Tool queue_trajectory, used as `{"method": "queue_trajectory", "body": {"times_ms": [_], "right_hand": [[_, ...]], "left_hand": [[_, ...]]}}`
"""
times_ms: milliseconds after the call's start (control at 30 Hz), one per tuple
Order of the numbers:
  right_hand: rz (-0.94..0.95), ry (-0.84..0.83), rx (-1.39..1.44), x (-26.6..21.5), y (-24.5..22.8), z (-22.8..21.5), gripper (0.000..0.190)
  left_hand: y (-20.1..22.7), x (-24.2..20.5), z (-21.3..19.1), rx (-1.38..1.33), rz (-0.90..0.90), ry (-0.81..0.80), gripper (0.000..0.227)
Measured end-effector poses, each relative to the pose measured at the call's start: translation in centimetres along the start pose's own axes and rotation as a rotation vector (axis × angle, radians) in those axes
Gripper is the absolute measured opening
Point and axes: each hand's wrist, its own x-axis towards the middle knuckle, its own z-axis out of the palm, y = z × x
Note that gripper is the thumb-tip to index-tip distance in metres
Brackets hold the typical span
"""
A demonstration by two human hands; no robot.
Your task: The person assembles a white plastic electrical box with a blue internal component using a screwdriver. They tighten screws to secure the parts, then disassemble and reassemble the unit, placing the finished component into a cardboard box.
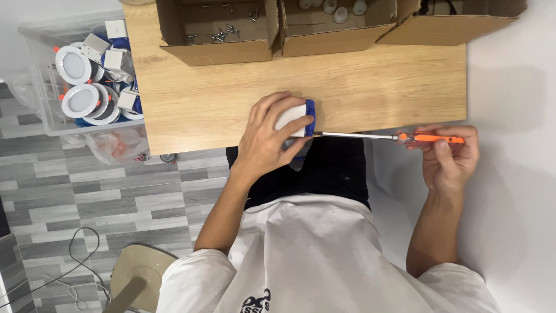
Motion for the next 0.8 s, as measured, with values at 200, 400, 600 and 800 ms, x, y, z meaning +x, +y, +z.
{"method": "queue_trajectory", "body": {"times_ms": [200, 400, 600, 800], "right_hand": [[0.015, 0.026, -0.001, -0.61, 0.55, -0.56, 0.018], [-0.016, -0.009, -0.039, -0.13, -0.14, 0.35, 0.022], [0.003, 0.011, -0.059, -0.08, 0.04, 0.25, 0.027], [0.051, 0.07, -0.162, -0.49, 0.45, -0.4, 0.047]], "left_hand": [[0.08, 0.06, -0.03, -0.003, -0.002, -0.001, 0.021], [-0.01, -0.02, 0.15, 0.011, 0.008, 0.008, 0.02], [0.02, 0.08, 0.2, 0.015, 0.007, 0.006, 0.02], [0.06, 0.12, 0.16, 0.025, 0.007, 0.008, 0.021]]}}
